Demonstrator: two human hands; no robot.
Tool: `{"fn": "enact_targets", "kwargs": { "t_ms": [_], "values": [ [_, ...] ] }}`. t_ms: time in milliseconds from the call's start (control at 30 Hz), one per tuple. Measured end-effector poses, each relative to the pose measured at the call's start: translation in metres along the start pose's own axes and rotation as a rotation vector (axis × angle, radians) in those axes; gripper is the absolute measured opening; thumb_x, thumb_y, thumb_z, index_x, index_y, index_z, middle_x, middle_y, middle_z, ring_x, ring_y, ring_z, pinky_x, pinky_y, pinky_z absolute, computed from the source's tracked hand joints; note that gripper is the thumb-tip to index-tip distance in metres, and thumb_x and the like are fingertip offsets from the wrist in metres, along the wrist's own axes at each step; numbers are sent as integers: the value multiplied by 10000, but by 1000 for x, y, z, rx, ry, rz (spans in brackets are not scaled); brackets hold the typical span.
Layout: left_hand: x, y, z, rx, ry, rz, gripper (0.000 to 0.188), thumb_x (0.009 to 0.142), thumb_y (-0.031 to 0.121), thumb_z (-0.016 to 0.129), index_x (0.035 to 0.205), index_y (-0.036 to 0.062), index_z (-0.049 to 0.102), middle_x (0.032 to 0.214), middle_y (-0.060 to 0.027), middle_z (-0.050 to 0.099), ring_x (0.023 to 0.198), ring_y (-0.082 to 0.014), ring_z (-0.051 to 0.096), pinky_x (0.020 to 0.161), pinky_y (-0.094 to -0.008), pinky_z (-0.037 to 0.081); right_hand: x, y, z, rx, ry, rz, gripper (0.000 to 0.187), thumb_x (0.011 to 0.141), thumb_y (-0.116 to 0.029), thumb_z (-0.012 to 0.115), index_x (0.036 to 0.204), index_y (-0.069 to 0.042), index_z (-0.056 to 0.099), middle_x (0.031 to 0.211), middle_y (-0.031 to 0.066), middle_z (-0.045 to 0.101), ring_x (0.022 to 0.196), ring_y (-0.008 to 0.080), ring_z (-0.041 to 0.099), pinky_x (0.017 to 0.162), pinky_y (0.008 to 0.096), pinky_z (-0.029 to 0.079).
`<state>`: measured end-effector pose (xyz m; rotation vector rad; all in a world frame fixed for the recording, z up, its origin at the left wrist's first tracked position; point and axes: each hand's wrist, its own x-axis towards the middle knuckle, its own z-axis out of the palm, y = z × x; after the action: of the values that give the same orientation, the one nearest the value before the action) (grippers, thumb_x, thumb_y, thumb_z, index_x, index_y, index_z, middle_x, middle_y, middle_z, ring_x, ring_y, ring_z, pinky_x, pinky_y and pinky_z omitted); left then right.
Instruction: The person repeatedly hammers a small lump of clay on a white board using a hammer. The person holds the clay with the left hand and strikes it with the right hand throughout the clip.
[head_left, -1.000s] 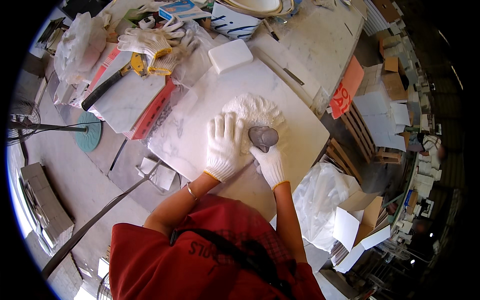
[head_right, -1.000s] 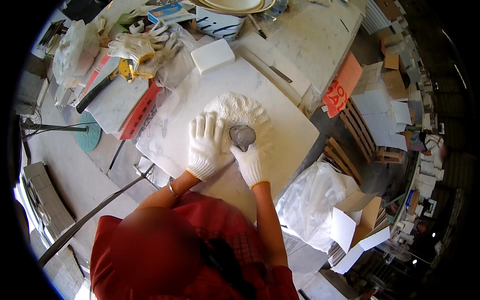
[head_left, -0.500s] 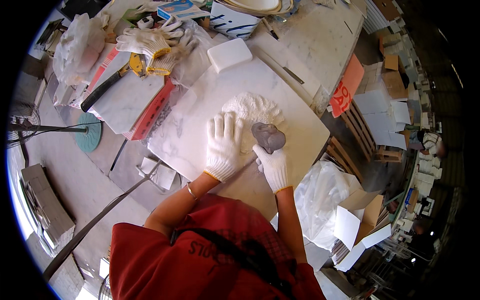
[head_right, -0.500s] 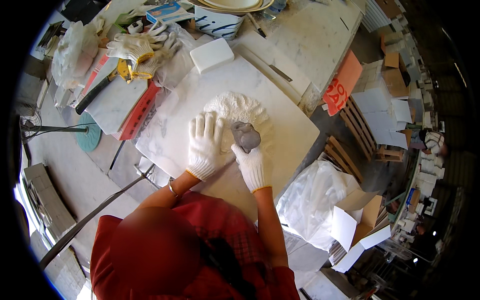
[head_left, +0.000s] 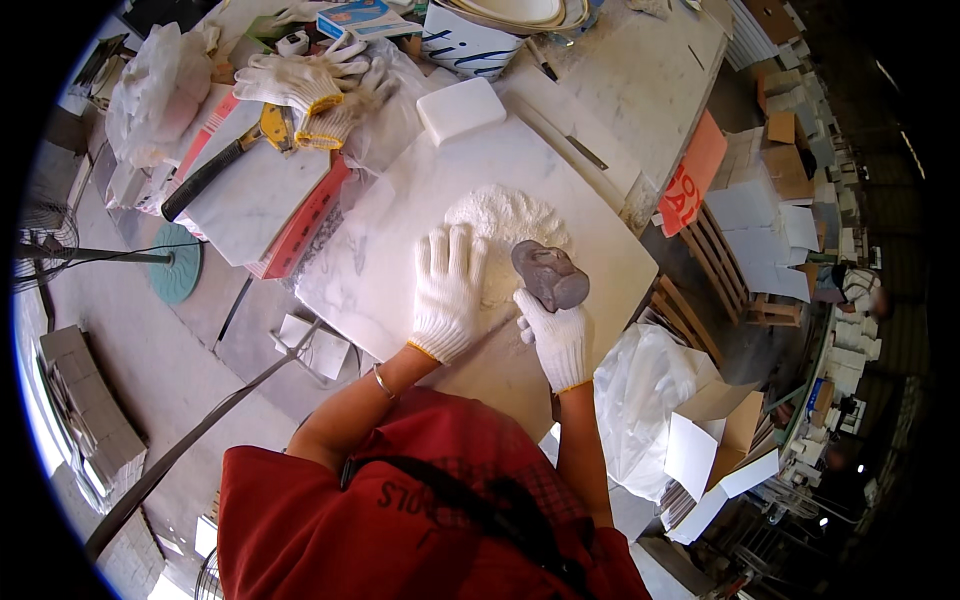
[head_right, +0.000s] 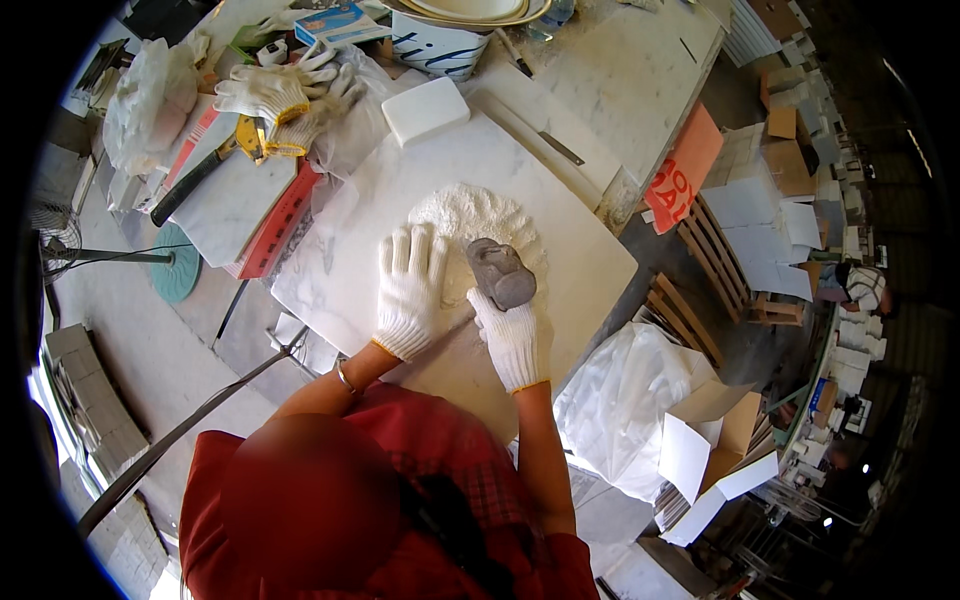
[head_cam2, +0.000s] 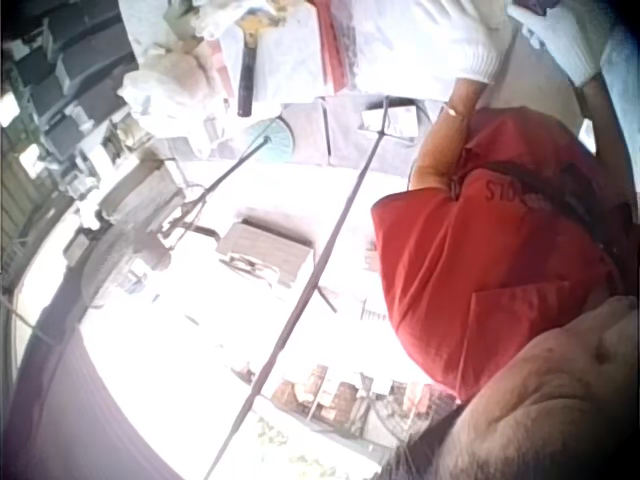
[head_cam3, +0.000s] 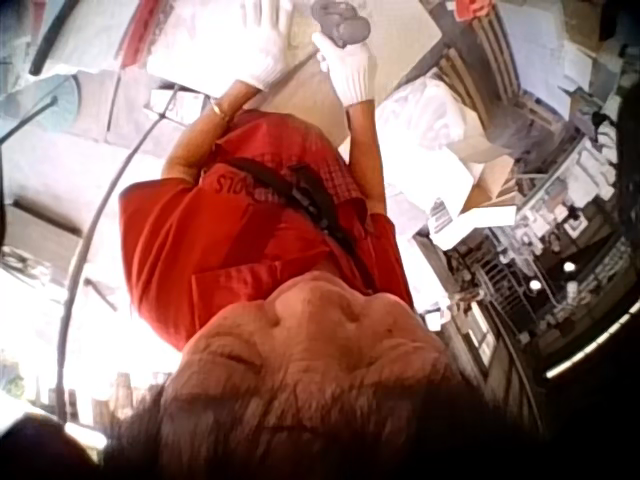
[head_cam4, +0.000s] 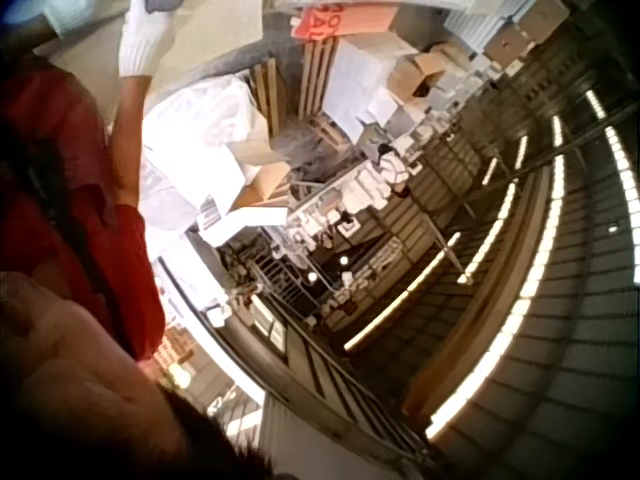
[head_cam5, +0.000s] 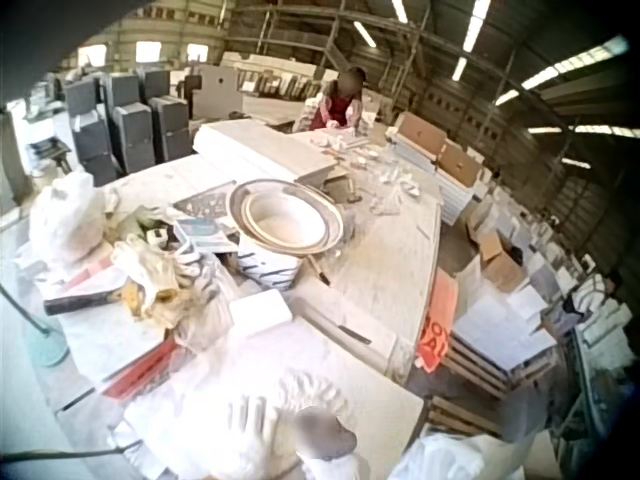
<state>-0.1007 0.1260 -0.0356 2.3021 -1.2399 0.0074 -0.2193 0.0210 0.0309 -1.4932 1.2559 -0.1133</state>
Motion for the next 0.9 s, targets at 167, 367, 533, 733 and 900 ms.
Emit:
{"fn": "enact_targets", "kwargs": {
  "t_ms": [167,367,533,733,900],
  "values": [
    [2,1,-1,2,25,6,854,704,513,827,1314,-23,567,1400,-252,486,1298,-454,447,1105,-587,351,31,19,4,183,-177,192,340,909,-208,813,1135,-87,589,694,41,599,453,125,512,399,284,385],
    [0,3,-5,-45,36,5,838,709,498,826,1321,-13,568,1393,-240,493,1283,-441,457,1091,-575,361,-17,-23,-21,119,-92,-29,291,923,-204,813,1107,-23,681,785,104,710,522,121,612,480,259,478],
    [2,2,-3,7,49,17,792,711,481,823,1285,-5,573,1387,-241,496,1274,-447,458,1088,-569,366,6,11,-1,111,-19,-16,294,921,-214,807,1087,-14,668,731,72,666,504,129,584,462,269,464],
    [4,4,-3,-11,53,-4,763,719,478,813,1266,3,575,1387,-238,494,1280,-453,454,1084,-569,370,22,1,5,117,-138,200,291,915,-201,794,1091,-46,623,684,56,622,465,141,561,403,290,409],
    [-3,-1,3,-65,48,3,805,734,520,814,1302,2,572,1386,-239,492,1290,-452,451,1095,-579,359,-13,-27,-13,128,-65,70,218,914,-156,807,1033,-45,662,710,18,619,513,100,553,444,259,430]
  ]
}}
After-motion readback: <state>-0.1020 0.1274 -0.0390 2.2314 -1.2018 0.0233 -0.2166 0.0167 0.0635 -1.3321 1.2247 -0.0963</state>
